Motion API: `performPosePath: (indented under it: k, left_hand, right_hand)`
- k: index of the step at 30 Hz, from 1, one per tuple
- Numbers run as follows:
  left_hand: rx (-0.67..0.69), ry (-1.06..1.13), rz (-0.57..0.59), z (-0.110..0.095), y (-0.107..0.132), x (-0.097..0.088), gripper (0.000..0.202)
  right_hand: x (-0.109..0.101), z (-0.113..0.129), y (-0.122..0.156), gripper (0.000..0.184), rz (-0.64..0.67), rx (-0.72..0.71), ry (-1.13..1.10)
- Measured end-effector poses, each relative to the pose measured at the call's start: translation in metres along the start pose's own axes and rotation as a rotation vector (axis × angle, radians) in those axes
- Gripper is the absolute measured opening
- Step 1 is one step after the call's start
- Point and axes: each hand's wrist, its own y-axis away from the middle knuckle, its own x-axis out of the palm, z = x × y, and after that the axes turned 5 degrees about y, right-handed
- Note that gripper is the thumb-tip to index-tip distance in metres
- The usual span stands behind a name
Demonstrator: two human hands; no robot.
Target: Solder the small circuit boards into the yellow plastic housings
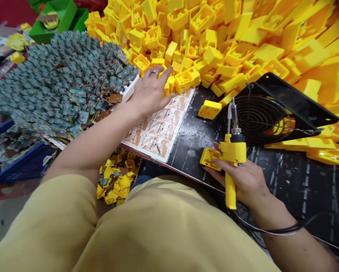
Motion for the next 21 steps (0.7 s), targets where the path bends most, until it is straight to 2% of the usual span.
performPosePath:
  k: [2, 3, 4, 6, 8, 10, 12, 14, 16, 18, 21]
  left_hand:
    - [-0.151, -0.02, -0.042, 0.017, -0.032, 0.023, 0.055]
    - [-0.208, -0.031, -0.052, 0.024, -0.042, 0.029, 0.054]
    - [-0.229, -0.037, -0.058, 0.028, -0.047, 0.031, 0.052]
    - [-0.185, -0.019, -0.054, 0.027, -0.048, 0.024, 0.049]
    - [-0.102, 0.047, -0.019, 0.009, -0.04, 0.011, 0.048]
    - [-0.059, 0.153, 0.076, -0.021, -0.028, 0.002, 0.049]
    - [-0.024, 0.251, 0.213, -0.052, -0.017, 0.002, 0.05]
    - [0.024, 0.238, 0.306, -0.075, -0.008, 0.006, 0.054]
    - [0.08, 0.149, 0.333, -0.082, 0.0, 0.008, 0.062]
    - [0.125, 0.045, 0.34, -0.076, 0.006, 0.004, 0.068]
    - [0.156, -0.115, 0.326, -0.066, 0.012, -0.004, 0.066]
  right_hand:
    - [-0.003, 0.001, -0.003, 0.037, -0.012, -0.027, 0.049]
    - [-0.005, 0.002, -0.005, 0.037, -0.019, -0.038, 0.064]
    - [-0.006, 0.003, -0.007, 0.037, -0.022, -0.047, 0.07]
    - [-0.01, 0.003, -0.012, 0.036, -0.017, -0.062, 0.066]
    - [-0.011, 0.002, -0.016, 0.035, -0.007, -0.069, 0.056]
    - [-0.012, 0.001, -0.018, 0.035, -0.004, -0.066, 0.044]
    - [-0.011, 0.001, -0.018, 0.035, -0.006, -0.059, 0.039]
    - [-0.012, 0.001, -0.018, 0.035, -0.007, -0.057, 0.041]
    - [-0.012, 0.002, -0.018, 0.035, -0.009, -0.055, 0.049]
    - [-0.013, 0.003, -0.018, 0.036, -0.012, -0.051, 0.053]
    - [-0.014, 0.004, -0.019, 0.037, -0.017, -0.039, 0.059]
